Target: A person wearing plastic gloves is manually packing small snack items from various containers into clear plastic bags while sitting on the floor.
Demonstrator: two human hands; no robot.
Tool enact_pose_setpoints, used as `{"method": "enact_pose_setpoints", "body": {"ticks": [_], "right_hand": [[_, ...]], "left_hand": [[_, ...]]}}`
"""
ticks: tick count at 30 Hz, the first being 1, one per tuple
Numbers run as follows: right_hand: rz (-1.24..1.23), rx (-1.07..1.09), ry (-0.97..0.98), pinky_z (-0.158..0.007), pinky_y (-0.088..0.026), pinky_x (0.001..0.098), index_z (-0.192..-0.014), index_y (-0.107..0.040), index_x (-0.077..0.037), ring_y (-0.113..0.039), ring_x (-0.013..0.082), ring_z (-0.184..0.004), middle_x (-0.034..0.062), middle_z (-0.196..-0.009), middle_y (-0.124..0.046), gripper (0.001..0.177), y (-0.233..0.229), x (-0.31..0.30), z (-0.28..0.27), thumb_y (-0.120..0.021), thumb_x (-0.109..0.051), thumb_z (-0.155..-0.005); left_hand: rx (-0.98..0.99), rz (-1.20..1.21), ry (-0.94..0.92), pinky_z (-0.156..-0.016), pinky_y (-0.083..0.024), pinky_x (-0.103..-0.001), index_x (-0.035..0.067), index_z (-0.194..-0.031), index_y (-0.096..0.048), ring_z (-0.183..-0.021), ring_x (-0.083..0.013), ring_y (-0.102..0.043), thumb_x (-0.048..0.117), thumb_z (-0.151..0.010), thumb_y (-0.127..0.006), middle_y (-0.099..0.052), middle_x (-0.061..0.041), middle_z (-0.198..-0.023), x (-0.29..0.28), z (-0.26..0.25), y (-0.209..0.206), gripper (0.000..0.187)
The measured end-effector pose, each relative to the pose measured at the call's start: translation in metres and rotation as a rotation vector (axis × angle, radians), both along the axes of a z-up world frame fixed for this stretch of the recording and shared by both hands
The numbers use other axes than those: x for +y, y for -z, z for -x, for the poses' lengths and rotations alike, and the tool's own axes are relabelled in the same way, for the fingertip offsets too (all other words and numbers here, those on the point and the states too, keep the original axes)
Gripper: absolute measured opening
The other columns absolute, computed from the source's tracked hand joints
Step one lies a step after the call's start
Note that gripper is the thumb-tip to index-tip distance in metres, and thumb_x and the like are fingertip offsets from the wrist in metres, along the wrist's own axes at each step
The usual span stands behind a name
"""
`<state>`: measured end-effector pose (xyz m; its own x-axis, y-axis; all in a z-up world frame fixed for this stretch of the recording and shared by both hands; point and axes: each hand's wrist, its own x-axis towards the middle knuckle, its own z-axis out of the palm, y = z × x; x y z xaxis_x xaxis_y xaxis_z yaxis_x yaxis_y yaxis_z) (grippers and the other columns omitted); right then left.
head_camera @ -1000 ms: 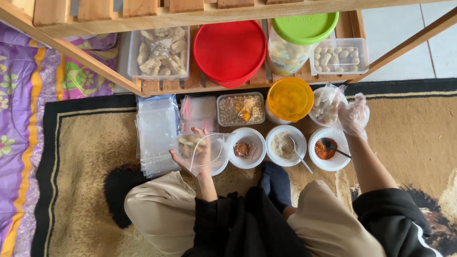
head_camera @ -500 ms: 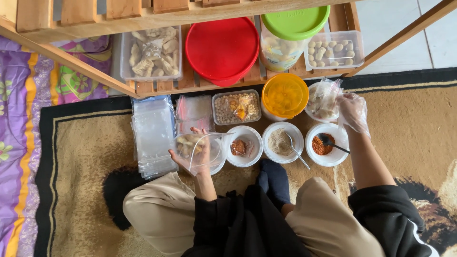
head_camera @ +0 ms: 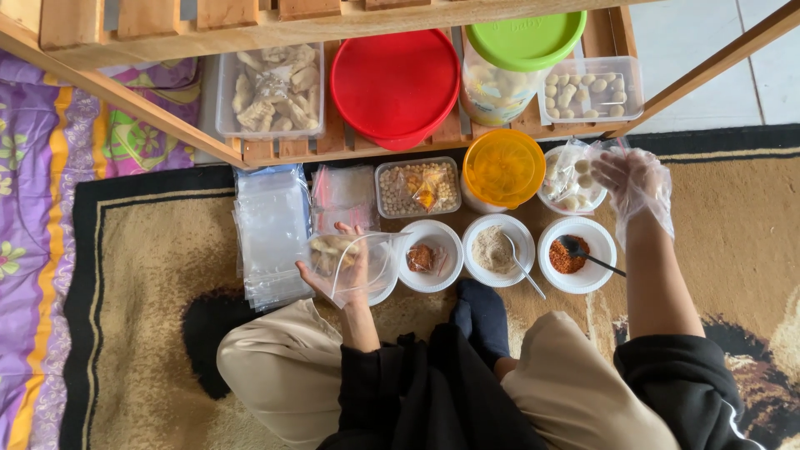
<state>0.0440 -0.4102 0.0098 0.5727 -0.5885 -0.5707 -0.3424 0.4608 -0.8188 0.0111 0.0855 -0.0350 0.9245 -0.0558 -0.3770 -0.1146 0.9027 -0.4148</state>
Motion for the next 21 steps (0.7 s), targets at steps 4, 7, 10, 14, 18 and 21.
{"method": "enact_pose_setpoints", "body": {"ticks": [4,7,10,14,18,21], "right_hand": [[0.072,-0.034,-0.141,-0.091,-0.069,0.0247,-0.131,-0.059,-0.001,-0.079,0.0175,-0.108,0.0109,-0.126,-0.074,0.049,0.022,-0.022,-0.016,-0.038,-0.039,-0.109],[0.168,-0.173,-0.196,-0.088,-0.068,0.0277,-0.115,-0.059,-0.006,-0.078,0.0184,-0.095,0.0081,-0.107,-0.076,0.029,-0.039,0.024,-0.016,-0.041,-0.029,-0.110],[0.328,-0.301,-0.331,-0.087,-0.065,0.0364,-0.102,-0.049,-0.014,-0.076,0.0247,-0.095,0.0130,-0.107,-0.073,0.019,-0.059,0.061,-0.021,-0.036,-0.018,-0.116],[0.373,-0.409,-0.585,-0.094,-0.059,0.0444,-0.103,-0.041,-0.017,-0.072,0.0307,-0.110,0.0176,-0.120,-0.071,0.023,-0.030,0.094,-0.034,-0.027,-0.025,-0.119],[0.432,-0.374,-0.572,-0.075,-0.062,0.0356,-0.109,-0.052,-0.008,-0.075,0.0248,-0.088,0.0200,-0.102,-0.073,0.014,0.002,0.112,-0.051,-0.039,-0.001,-0.109],[0.568,-0.285,-0.548,-0.061,-0.057,0.0215,-0.117,-0.056,-0.005,-0.070,0.0139,-0.070,0.0130,-0.092,-0.073,0.013,0.036,0.101,-0.069,-0.055,-0.003,-0.104]], "left_hand": [[-0.007,-0.030,-0.008,-0.118,-0.036,-0.059,0.008,-0.110,-0.069,-0.127,-0.0308,-0.054,0.037,-0.069,-0.089,-0.062,-0.017,-0.123,-0.002,-0.001,-0.003,0.054],[0.018,-0.022,-0.011,-0.116,-0.038,-0.059,0.008,-0.107,-0.069,-0.125,-0.0317,-0.055,0.036,-0.068,-0.089,-0.059,-0.018,-0.125,-0.003,-0.002,-0.006,0.052],[0.116,-0.102,-0.041,-0.114,-0.037,-0.065,0.004,-0.101,-0.065,-0.120,-0.0380,-0.058,0.037,-0.066,-0.089,-0.060,-0.023,-0.120,-0.008,-0.005,-0.019,0.054],[0.221,-0.145,-0.079,-0.110,-0.035,-0.071,-0.003,-0.101,-0.059,-0.113,-0.0465,-0.062,0.034,-0.065,-0.090,-0.061,-0.029,-0.114,-0.007,-0.005,-0.028,0.060],[0.209,-0.114,-0.099,-0.111,-0.034,-0.072,-0.004,-0.105,-0.059,-0.115,-0.0463,-0.061,0.034,-0.067,-0.089,-0.060,-0.029,-0.116,0.000,-0.006,-0.024,0.061],[0.203,-0.130,-0.088,-0.110,-0.034,-0.072,-0.003,-0.105,-0.059,-0.115,-0.0462,-0.061,0.035,-0.067,-0.089,-0.061,-0.029,-0.116,0.001,-0.005,-0.021,0.061]]}}
